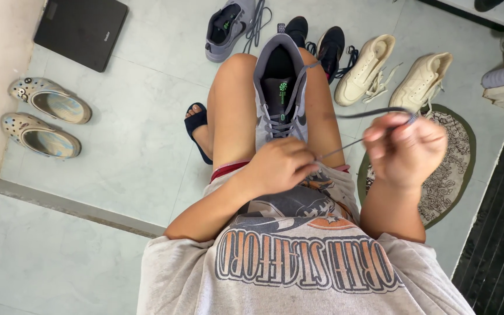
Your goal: The person sits on the floor and laces a gray sneaker by threading the laces through the eyelets and tying a knot. The person then removes the laces from the shoe and places it on the floor.
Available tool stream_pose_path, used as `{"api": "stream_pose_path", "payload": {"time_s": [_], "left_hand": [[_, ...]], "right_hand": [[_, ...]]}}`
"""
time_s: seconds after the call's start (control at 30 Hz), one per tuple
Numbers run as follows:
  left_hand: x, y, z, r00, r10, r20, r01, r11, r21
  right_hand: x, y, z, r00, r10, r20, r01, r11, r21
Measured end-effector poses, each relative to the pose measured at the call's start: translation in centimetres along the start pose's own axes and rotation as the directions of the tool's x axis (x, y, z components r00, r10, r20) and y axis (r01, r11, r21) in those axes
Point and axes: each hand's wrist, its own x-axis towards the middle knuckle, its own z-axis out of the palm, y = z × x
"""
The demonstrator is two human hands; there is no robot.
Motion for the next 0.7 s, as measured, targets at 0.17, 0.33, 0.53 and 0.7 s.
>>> {"api": "stream_pose_path", "payload": {"time_s": [0.17, 0.33, 0.53, 0.7], "left_hand": [[-2.4, -1.2, 0.1, 0.995, 0.029, 0.094, -0.041, 0.992, 0.121], [-3.3, -2.1, -1.1, 0.99, -0.041, 0.135, 0.026, 0.993, 0.116], [-4.7, -2.7, -4.3, 0.963, -0.161, 0.214, 0.155, 0.987, 0.044], [-4.8, -1.9, -4.2, 0.978, -0.074, 0.196, 0.092, 0.992, -0.083]], "right_hand": [[2.8, -1.5, -4.8, 0.983, 0.017, -0.182, -0.008, 0.999, 0.051], [4.8, -2.1, -12.3, 0.952, 0.06, -0.299, 0.003, 0.978, 0.207], [6.5, -1.2, -22.9, 0.908, 0.084, -0.41, 0.102, 0.905, 0.412], [6.5, -0.3, -22.8, 0.944, -0.134, -0.303, 0.175, 0.978, 0.113]]}}
